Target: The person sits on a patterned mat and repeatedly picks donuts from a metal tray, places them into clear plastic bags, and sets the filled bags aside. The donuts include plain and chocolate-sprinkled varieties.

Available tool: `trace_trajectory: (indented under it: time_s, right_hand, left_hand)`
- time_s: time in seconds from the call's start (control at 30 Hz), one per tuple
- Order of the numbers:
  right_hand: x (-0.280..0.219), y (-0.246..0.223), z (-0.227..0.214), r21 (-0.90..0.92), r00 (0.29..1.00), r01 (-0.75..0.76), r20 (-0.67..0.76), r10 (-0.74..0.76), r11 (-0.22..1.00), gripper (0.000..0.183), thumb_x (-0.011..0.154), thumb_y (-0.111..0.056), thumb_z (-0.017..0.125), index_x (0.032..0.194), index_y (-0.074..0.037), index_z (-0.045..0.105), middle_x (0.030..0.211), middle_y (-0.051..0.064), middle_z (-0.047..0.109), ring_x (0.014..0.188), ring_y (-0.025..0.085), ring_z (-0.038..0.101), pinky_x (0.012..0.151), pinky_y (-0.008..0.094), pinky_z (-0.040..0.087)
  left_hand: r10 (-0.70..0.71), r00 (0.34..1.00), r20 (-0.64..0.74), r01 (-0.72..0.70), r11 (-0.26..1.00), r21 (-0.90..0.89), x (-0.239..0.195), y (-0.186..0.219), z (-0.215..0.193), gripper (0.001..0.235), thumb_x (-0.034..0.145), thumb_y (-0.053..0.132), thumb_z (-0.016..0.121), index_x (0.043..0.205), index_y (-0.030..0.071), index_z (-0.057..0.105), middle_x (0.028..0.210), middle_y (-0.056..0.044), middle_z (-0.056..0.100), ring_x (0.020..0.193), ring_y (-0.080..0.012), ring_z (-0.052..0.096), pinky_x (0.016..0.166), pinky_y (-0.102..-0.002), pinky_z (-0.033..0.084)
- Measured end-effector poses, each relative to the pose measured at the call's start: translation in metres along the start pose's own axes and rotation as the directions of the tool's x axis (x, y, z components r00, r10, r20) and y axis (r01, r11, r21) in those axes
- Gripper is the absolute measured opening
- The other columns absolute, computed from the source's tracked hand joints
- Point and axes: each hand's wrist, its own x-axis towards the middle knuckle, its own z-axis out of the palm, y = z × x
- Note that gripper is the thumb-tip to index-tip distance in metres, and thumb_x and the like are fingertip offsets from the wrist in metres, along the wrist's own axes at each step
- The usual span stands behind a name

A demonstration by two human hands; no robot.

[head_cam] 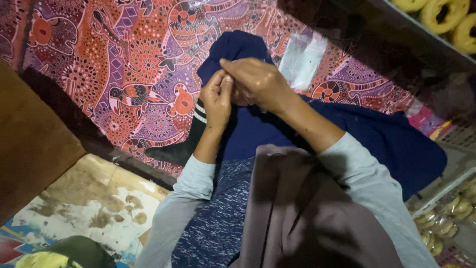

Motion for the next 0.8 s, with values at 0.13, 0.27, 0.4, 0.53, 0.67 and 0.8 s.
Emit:
trace_trajectory:
  time_s: [0.13,0.27,0.4,0.53,0.67,0.8]
  right_hand:
    - [-0.015,0.028,-0.005,-0.064,0.97,-0.242,0.022,0.244,0.968,0.047,0.092,-0.002,0.075,0.137,-0.004,0.064,0.104,0.017,0.072,0.096,0.031,0.072,0.084,0.04,0.059]
    - [-0.01,0.053,-0.065,-0.131,0.546,-0.825,0.061,0.835,0.549,0.044,0.098,-0.008,0.069,0.141,-0.012,0.065,0.111,0.013,0.076,0.09,0.02,0.074,0.077,0.036,0.06]
    - [-0.062,0.0,-0.048,0.521,0.734,-0.658,0.28,0.619,0.544,0.071,0.09,-0.009,0.079,0.151,-0.003,0.043,0.145,0.016,0.054,0.133,0.021,0.054,0.11,0.037,0.048]
    - [-0.086,0.005,0.012,0.747,0.711,-0.585,0.283,0.643,0.318,0.062,0.098,-0.028,0.073,0.148,-0.004,0.045,0.143,0.01,0.056,0.134,0.02,0.053,0.114,0.036,0.044]
    - [-0.082,0.037,0.032,0.703,0.578,-0.702,0.474,0.664,0.109,0.049,0.102,-0.03,0.067,0.14,-0.001,0.058,0.131,0.006,0.066,0.125,0.018,0.059,0.109,0.032,0.046]
    - [-0.091,0.037,0.035,0.611,0.407,-0.79,0.467,0.785,0.046,0.038,0.108,-0.03,0.059,0.13,-0.003,0.073,0.106,0.003,0.072,0.088,0.018,0.055,0.076,0.03,0.046]
  left_hand:
    - [0.008,1.0,0.028,-0.015,0.964,0.264,-0.005,0.016,0.004,0.017,0.104,0.008,0.061,0.109,-0.005,0.072,0.092,-0.007,0.077,0.084,-0.0089,0.071,0.078,-0.023,0.058]
    - [-0.042,0.992,-0.118,0.039,0.999,-0.026,0.002,0.033,0.015,0.018,0.106,0.01,0.058,0.11,-0.003,0.069,0.106,-0.009,0.077,0.099,-0.0139,0.075,0.089,-0.027,0.06]
    - [-0.015,0.975,-0.22,0.025,0.999,0.045,-0.013,0.041,0.026,0.021,0.109,0.011,0.062,0.116,-0.006,0.073,0.113,-0.014,0.075,0.104,-0.0199,0.069,0.092,-0.031,0.057]
    - [0.313,0.949,-0.036,-0.287,0.908,0.306,-0.027,0.03,0.029,0.036,0.111,0.022,0.06,0.131,-0.009,0.057,0.133,-0.022,0.06,0.13,-0.0287,0.057,0.114,-0.038,0.044]
    - [-0.2,0.972,-0.125,0.16,0.948,-0.273,-0.007,-0.003,0.0,0.062,0.109,0.041,0.046,0.132,-0.016,0.056,0.131,-0.027,0.061,0.125,-0.0318,0.055,0.11,-0.039,0.041]
    - [-0.368,0.927,0.069,0.313,0.661,-0.682,-0.015,-0.041,-0.023,0.061,0.111,0.041,0.05,0.122,-0.017,0.063,0.121,-0.026,0.068,0.119,-0.0327,0.061,0.112,-0.043,0.045]
